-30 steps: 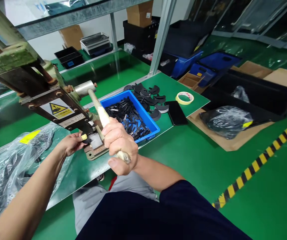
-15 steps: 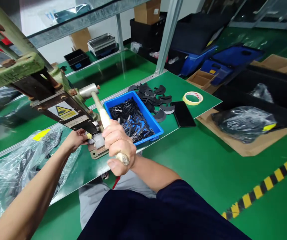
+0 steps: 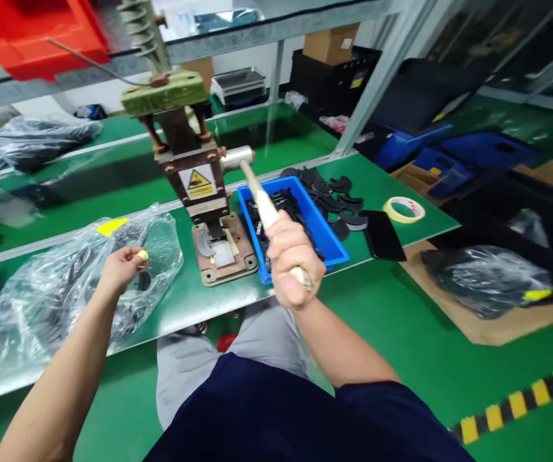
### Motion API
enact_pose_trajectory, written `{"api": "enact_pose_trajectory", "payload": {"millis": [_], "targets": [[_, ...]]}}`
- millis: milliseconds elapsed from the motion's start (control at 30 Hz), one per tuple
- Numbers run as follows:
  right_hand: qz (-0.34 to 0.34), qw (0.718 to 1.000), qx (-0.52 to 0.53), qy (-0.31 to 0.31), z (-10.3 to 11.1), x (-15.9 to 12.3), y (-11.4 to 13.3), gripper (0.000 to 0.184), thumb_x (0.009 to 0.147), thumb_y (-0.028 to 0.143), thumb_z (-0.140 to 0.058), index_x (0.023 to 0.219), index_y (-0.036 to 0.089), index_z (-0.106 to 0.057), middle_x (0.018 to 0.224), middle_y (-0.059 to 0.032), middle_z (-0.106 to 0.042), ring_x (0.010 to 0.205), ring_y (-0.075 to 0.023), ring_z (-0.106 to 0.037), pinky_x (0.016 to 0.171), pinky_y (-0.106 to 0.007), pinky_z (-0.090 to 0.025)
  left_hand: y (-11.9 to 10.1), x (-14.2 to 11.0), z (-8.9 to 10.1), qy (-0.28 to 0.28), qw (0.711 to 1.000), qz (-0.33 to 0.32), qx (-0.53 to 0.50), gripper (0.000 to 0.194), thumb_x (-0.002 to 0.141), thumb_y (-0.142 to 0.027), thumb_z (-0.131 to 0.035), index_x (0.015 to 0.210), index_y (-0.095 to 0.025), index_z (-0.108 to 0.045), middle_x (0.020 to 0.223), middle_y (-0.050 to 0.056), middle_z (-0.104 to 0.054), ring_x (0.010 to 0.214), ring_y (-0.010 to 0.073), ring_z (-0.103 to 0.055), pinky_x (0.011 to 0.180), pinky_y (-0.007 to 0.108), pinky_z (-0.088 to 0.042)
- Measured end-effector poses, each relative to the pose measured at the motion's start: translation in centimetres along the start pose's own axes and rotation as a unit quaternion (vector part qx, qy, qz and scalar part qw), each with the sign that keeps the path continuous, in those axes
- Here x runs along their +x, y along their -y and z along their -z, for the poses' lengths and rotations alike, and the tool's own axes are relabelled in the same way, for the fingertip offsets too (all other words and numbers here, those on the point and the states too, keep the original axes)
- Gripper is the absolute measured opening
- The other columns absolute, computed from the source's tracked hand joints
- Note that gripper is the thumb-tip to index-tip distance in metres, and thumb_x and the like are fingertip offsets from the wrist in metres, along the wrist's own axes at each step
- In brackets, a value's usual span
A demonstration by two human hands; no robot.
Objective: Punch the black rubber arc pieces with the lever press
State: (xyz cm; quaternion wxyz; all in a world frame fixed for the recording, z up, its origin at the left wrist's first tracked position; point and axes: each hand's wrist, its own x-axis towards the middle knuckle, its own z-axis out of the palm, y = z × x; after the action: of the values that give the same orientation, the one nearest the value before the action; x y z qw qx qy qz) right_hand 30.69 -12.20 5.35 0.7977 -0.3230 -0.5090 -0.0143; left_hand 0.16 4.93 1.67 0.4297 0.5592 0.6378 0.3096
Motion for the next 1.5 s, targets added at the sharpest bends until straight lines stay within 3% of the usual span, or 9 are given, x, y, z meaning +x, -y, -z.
{"api": "enact_pose_trajectory", "payload": {"millis": [133,233,500,700,800,1067,1167,1267,1500], "targets": [[0.074,0.994,0.064,-0.040,-1.5,0.4,0.2,0.013,0.068,0.032,-0.055,0.060,0.025,-0.047,0.061,0.0008,-0.046,0.075,-0.0206,-0.056,0.102,-0.053,-0.048,4.0,-1.7,6.5,-0.041,0.986,-0.004,0.164,0.023,0.062,-0.029,-0.070,0.081,-0.018,-0.070,0.066,0.004,-0.068,0.061,0.0190,-0.063,0.060,0.028,-0.048],[0.068,0.995,0.071,-0.037,-1.7,0.3,0.1,0.015,0.067,0.032,-0.056,0.058,0.024,-0.047,0.060,0.0008,-0.046,0.075,-0.0207,-0.056,0.104,-0.055,-0.047,5.4,-3.1,7.9,-0.017,0.964,-0.004,0.267,0.020,0.063,-0.032,-0.072,0.080,-0.020,-0.072,0.072,0.006,-0.071,0.069,0.0233,-0.067,0.064,0.030,-0.047],[0.060,0.996,0.051,-0.044,-1.5,0.2,0.2,0.018,0.067,0.033,-0.057,0.057,0.023,-0.046,0.059,0.0005,-0.046,0.074,-0.0207,-0.057,0.101,-0.055,-0.048,5.3,-3.6,3.4,0.007,0.910,-0.025,0.414,0.019,0.072,-0.031,-0.069,0.087,-0.021,-0.064,0.084,0.007,-0.071,0.078,0.0255,-0.067,0.062,0.029,-0.040],[0.059,0.998,0.027,-0.024,-1.2,0.4,0.3,0.019,0.070,0.037,-0.057,0.060,0.024,-0.047,0.060,0.0008,-0.048,0.076,-0.0208,-0.057,0.104,-0.059,-0.044,3.4,-3.6,-0.3,-0.044,0.886,-0.138,0.441,0.017,0.085,-0.027,-0.054,0.095,-0.019,-0.065,0.099,0.012,-0.069,0.091,0.0279,-0.065,0.073,0.033,-0.046],[0.053,0.998,0.033,-0.012,-0.9,0.3,0.3,0.015,0.071,0.035,-0.058,0.063,0.025,-0.051,0.063,0.0006,-0.050,0.077,-0.0213,-0.056,0.106,-0.060,-0.043,3.3,-3.4,-1.1,-0.006,0.877,-0.182,0.445,0.020,0.084,-0.026,-0.053,0.088,-0.018,-0.071,0.101,0.015,-0.069,0.100,0.0291,-0.064,0.084,0.034,-0.048],[0.059,0.996,0.061,-0.023,-1.1,0.3,0.1,0.017,0.072,0.038,-0.060,0.064,0.025,-0.051,0.064,0.0014,-0.050,0.079,-0.0207,-0.057,0.103,-0.055,-0.048,2.6,-1.2,0.5,0.014,0.909,-0.115,0.400,0.032,0.078,-0.037,-0.060,0.097,-0.017,-0.076,0.082,0.011,-0.070,0.076,0.0270,-0.065,0.067,0.032,-0.045],[0.051,0.997,0.049,0.000,-0.8,0.2,0.2,0.015,0.073,0.037,-0.059,0.067,0.025,-0.053,0.066,0.0012,-0.052,0.081,-0.0209,-0.058,0.103,-0.056,-0.047,2.0,-0.7,0.3,0.058,0.918,-0.072,0.386,0.026,0.071,-0.034,-0.067,0.090,-0.018,-0.075,0.065,0.005,-0.064,0.061,0.0228,-0.060,0.059,0.030,-0.040],[0.041,0.999,0.031,0.015,-0.4,0.1,0.3,0.013,0.074,0.038,-0.058,0.069,0.026,-0.054,0.067,0.0011,-0.052,0.083,-0.0226,-0.059,0.107,-0.061,-0.044,1.6,-0.6,-0.1,0.050,0.936,-0.045,0.345,0.020,0.061,-0.028,-0.073,0.079,-0.020,-0.069,0.058,0.000,-0.060,0.054,0.0187,-0.056,0.053,0.028,-0.037],[0.052,0.997,0.028,0.040,0.3,0.1,-0.1,0.011,0.076,0.039,-0.056,0.073,0.029,-0.054,0.069,0.0010,-0.054,0.084,-0.0235,-0.060,0.108,-0.058,-0.044,-2.3,-1.4,-3.5,0.036,0.998,-0.024,0.036,0.034,0.051,-0.024,-0.075,0.077,-0.019,-0.055,0.059,-0.004,-0.059,0.048,0.0109,-0.053,0.048,0.021,-0.040]]}}
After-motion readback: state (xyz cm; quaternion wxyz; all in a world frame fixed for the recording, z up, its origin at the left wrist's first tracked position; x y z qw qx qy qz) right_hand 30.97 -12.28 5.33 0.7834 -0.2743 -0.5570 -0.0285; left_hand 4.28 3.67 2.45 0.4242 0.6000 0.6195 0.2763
